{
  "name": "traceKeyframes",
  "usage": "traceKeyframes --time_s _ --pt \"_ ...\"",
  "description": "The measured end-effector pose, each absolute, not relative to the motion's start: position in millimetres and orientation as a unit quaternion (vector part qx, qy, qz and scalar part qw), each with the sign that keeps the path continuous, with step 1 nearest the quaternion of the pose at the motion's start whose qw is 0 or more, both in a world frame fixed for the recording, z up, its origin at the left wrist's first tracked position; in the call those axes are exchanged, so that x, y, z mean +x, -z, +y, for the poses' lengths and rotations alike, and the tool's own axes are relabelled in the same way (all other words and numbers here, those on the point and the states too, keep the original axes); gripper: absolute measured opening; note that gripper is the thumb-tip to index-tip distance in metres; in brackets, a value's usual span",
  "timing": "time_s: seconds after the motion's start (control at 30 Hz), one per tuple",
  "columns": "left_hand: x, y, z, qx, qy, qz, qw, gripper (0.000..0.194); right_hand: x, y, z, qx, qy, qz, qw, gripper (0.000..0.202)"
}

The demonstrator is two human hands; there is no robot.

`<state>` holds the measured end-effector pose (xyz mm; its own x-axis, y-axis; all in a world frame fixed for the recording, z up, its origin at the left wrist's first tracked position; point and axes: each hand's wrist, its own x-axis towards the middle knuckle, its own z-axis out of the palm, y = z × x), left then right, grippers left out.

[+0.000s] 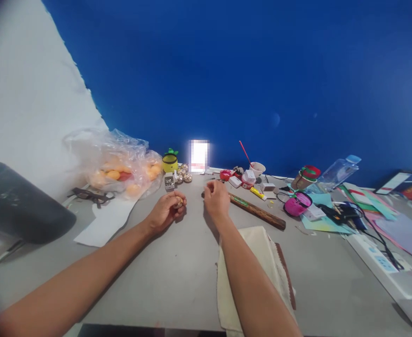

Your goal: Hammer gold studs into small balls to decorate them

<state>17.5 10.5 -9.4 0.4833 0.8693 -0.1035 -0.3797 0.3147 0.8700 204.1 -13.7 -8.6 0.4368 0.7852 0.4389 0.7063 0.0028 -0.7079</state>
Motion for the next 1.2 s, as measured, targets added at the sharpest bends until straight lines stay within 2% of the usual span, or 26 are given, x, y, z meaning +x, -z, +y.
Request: traceKeyframes --time_s 0.1,0.2,0.27,0.33,0.43,0.57,0.8,0.87,1.0,1.2 --pt "13.0 10.7 15.9 0.368 -0.430 0.275 0.778 0.022 222.2 8.2 -17.6 -0.770 0.067 -0.549 0.319 0.034" --pt "8.9 11.2 22.4 0.339 -0.429 0.269 0.793 0.022 232.7 12.6 -19.2 -0.815 0.056 -0.549 0.177 0.034" --pt "7.1 10.2 24.9 0.349 -0.428 0.275 0.787 0.026 235.4 14.7 -18.3 -0.827 0.038 -0.548 0.123 0.033" --pt "6.5 8.5 24.9 0.373 -0.435 0.292 0.766 0.039 235.9 14.3 -16.6 -0.833 0.030 -0.543 0.105 0.033" --pt "6.7 6.7 22.7 0.415 -0.441 0.323 0.728 0.051 235.3 10.3 -14.4 -0.836 0.021 -0.538 0.103 0.031" --pt "6.3 9.4 23.3 0.476 -0.437 0.339 0.684 0.053 231.1 7.1 -12.8 -0.820 0.038 -0.558 0.122 0.026" --pt "5.2 16.6 26.5 0.595 -0.443 0.399 0.539 0.053 212.2 6.4 -12.8 -0.743 0.146 -0.612 0.227 0.013" --pt "4.8 17.2 27.1 0.613 -0.448 0.408 0.507 0.051 207.0 4.9 -14.9 -0.711 0.193 -0.621 0.267 0.016" --pt "3.4 16.6 29.2 0.641 -0.439 0.393 0.492 0.040 197.3 4.3 -20.8 -0.657 0.233 -0.644 0.317 0.024" --pt "2.7 15.1 28.2 0.621 -0.451 0.418 0.485 0.039 187.2 3.1 -25.9 -0.632 0.242 -0.667 0.311 0.025"
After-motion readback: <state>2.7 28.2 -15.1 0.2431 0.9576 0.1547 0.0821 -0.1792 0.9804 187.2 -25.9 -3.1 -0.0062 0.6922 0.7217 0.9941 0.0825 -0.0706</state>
